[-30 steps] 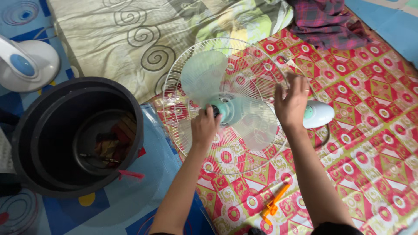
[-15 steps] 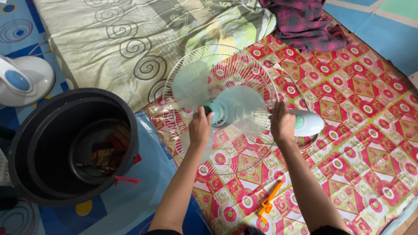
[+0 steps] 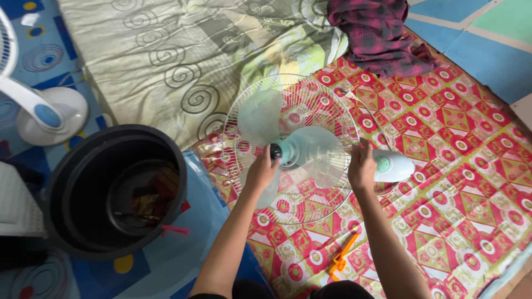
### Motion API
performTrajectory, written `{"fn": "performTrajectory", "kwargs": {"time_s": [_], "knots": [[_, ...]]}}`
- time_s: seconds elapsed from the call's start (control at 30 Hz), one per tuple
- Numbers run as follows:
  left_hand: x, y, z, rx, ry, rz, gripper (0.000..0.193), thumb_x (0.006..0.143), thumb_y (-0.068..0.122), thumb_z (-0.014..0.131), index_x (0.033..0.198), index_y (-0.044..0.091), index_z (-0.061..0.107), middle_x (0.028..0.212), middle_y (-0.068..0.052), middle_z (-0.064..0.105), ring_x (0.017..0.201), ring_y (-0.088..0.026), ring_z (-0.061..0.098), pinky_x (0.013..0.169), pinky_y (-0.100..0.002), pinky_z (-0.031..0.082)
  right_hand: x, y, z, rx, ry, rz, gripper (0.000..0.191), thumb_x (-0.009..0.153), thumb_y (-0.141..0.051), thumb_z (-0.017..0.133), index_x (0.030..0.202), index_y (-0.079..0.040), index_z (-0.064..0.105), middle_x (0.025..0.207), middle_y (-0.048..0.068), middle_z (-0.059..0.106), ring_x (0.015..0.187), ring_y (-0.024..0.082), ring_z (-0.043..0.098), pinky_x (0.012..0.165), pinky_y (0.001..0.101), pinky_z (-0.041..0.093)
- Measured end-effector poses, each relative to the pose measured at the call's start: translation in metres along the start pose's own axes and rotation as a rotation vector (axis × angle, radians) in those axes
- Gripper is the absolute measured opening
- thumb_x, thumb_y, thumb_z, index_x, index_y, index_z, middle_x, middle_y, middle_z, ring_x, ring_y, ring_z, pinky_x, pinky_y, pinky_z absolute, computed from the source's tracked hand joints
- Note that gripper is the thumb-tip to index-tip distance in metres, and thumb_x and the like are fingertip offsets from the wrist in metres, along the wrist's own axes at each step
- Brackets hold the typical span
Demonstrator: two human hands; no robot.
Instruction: The person disassembles an electric fan on a bed, using a screwdriver to loosen the rear grille and remove the blade assembly, then reattaches the blades and secures the fan components back together by hand.
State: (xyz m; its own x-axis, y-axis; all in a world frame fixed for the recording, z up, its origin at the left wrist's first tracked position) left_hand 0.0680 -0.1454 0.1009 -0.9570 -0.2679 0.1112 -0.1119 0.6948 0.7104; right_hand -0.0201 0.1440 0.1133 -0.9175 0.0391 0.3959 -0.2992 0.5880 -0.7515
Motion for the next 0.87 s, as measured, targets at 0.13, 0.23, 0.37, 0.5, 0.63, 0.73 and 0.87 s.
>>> {"fn": "performTrajectory", "kwargs": {"time_s": [0.13, 0.23, 0.37, 0.5, 0.63, 0.73, 0.87], "knots": [[-0.022, 0.001, -0.012, -0.001, -0.013, 0.083, 0.073, 0.096, 0.037, 0.063, 0.155, 0.005, 0.032, 0.141, -0.030, 0.054, 0.119, -0.047, 0.059, 0.096, -0.053, 0.051, -0.017, -0.005, 0.001, 0.049, 0.014, 0.058, 0.043, 0.106, -0.012, 0.055, 0.147, -0.005, 0.043, 0.122, 0.031, 0.067, 0.107, 0.044, 0.069, 0.090, 0.0507, 0.054], [-0.031, 0.003, -0.022, -0.012, 0.012, 0.172, 0.072, 0.097, 0.033, 0.065, 0.155, 0.004, 0.033, 0.143, -0.029, 0.053, 0.127, -0.048, 0.053, 0.103, -0.051, 0.047, -0.030, -0.014, -0.004, -0.006, -0.011, -0.045, 0.056, 0.099, -0.005, 0.061, 0.151, -0.005, 0.039, 0.131, 0.032, 0.062, 0.115, 0.047, 0.064, 0.095, 0.0519, 0.051], [-0.038, 0.001, -0.036, -0.114, -0.003, 0.187, 0.064, 0.098, 0.027, 0.064, 0.152, 0.005, 0.037, 0.143, -0.025, 0.055, 0.133, -0.042, 0.055, 0.109, -0.047, 0.046, -0.046, -0.024, -0.019, -0.080, 0.007, -0.167, 0.071, 0.089, -0.003, 0.066, 0.154, -0.005, 0.038, 0.136, 0.032, 0.057, 0.121, 0.049, 0.059, 0.100, 0.0523, 0.050], [-0.056, 0.001, -0.053, -0.186, 0.035, 0.241, 0.063, 0.097, 0.022, 0.065, 0.151, 0.003, 0.038, 0.147, -0.025, 0.051, 0.136, -0.040, 0.050, 0.112, -0.045, 0.042, -0.062, -0.055, -0.037, -0.101, -0.025, -0.202, 0.064, 0.087, -0.005, 0.069, 0.147, -0.001, 0.047, 0.138, 0.031, 0.056, 0.123, 0.047, 0.058, 0.095, 0.0461, 0.051], [-0.077, 0.023, -0.102, -0.264, 0.103, 0.309, 0.060, 0.099, 0.017, 0.066, 0.151, 0.003, 0.041, 0.148, -0.022, 0.053, 0.137, -0.037, 0.053, 0.113, -0.044, 0.043, -0.069, -0.127, -0.060, -0.081, -0.401, 0.267, 0.048, 0.094, -0.015, 0.069, 0.141, -0.006, 0.063, 0.123, 0.017, 0.073, 0.094, 0.044, 0.063, 0.090, 0.0431, 0.053], [-0.107, 0.042, -0.157, -0.414, 0.112, 0.182, 0.059, 0.096, 0.015, 0.067, 0.149, 0.005, 0.044, 0.150, -0.017, 0.055, 0.128, -0.030, 0.060, 0.105, -0.041, 0.049, -0.076, -0.236, -0.094, 0.518, -0.640, 0.080, 0.036, 0.096, -0.016, 0.061, 0.126, 0.003, 0.066, 0.121, 0.014, 0.075, 0.117, 0.021, 0.067, 0.103, 0.0340, 0.051], [-0.150, 0.065, -0.222, -0.577, 0.180, 0.200, 0.047, 0.099, 0.010, 0.062, 0.143, -0.001, 0.051, 0.141, -0.014, 0.063, 0.122, -0.024, 0.067, 0.098, -0.035, 0.056, -0.102, -0.313, -0.166, 0.747, -0.896, -0.336, 0.042, 0.108, -0.032, 0.057, 0.126, 0.004, 0.068, 0.123, 0.016, 0.077, 0.123, 0.029, 0.073, 0.111, 0.0448, 0.054]]}}
Point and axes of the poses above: each hand's wrist, its own x-axis towards the middle knuckle, its own z-axis out of the palm, y = z × x, the point moved 4 cm from there along x, towards the middle knuckle
